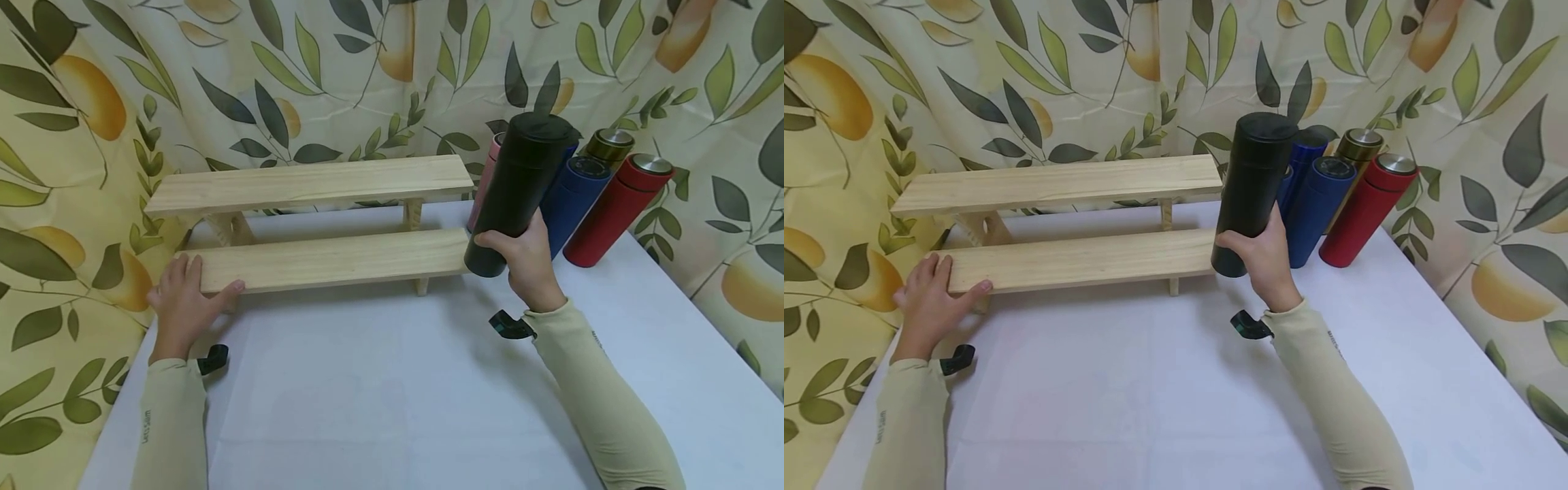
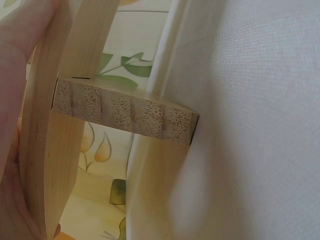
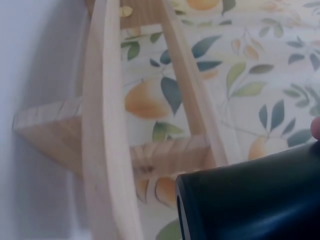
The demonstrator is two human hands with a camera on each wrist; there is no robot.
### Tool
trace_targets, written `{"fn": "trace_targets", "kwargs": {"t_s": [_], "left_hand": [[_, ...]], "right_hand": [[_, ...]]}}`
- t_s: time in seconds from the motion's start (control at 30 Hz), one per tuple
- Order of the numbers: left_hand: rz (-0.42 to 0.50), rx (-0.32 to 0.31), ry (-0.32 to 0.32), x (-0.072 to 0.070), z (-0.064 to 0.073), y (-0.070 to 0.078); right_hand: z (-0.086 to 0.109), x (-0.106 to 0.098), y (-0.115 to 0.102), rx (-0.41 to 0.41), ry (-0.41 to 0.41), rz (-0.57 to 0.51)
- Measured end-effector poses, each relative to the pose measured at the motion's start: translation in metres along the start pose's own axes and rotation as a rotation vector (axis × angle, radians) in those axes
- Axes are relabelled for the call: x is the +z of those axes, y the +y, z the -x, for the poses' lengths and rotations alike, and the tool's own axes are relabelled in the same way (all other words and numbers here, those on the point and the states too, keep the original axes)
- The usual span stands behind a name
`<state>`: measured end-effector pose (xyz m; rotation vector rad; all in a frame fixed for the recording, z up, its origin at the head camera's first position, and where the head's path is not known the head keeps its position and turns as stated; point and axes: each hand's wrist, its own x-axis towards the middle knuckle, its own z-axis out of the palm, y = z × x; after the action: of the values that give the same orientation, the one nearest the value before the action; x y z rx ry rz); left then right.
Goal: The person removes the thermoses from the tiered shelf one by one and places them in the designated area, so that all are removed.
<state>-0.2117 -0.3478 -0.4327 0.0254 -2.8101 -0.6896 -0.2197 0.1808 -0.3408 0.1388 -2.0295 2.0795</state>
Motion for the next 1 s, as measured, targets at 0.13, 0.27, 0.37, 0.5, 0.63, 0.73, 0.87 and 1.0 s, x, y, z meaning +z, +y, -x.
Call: {"fn": "trace_targets", "kwargs": {"t_s": [0.13, 0.27, 0.37, 0.5, 0.63, 0.73, 0.87, 1.0], "left_hand": [[0.005, 0.008, -0.004, 0.000, -0.001, 0.000], [0.011, 0.017, -0.009, -0.001, -0.002, -0.002], [0.013, 0.016, -0.014, -0.002, -0.003, -0.004], [0.006, 0.014, -0.021, -0.003, -0.004, -0.004], [0.002, 0.011, -0.025, -0.002, -0.005, -0.003], [-0.001, 0.010, -0.025, -0.002, -0.005, -0.003], [-0.006, 0.010, -0.024, -0.002, -0.006, -0.003], [-0.005, 0.009, -0.016, -0.002, -0.004, -0.004]], "right_hand": [[0.003, -0.011, 0.002, 0.018, 0.020, 0.000], [0.005, -0.020, 0.007, 0.026, 0.040, -0.002], [0.006, -0.026, 0.012, 0.031, 0.052, -0.003], [0.009, -0.036, 0.019, 0.048, 0.065, 0.014], [0.012, -0.045, 0.029, 0.071, 0.083, 0.030], [0.014, -0.051, 0.039, 0.083, 0.095, 0.038], [0.014, -0.057, 0.051, 0.092, 0.103, 0.053], [0.012, -0.063, 0.059, 0.118, 0.102, 0.080]]}}
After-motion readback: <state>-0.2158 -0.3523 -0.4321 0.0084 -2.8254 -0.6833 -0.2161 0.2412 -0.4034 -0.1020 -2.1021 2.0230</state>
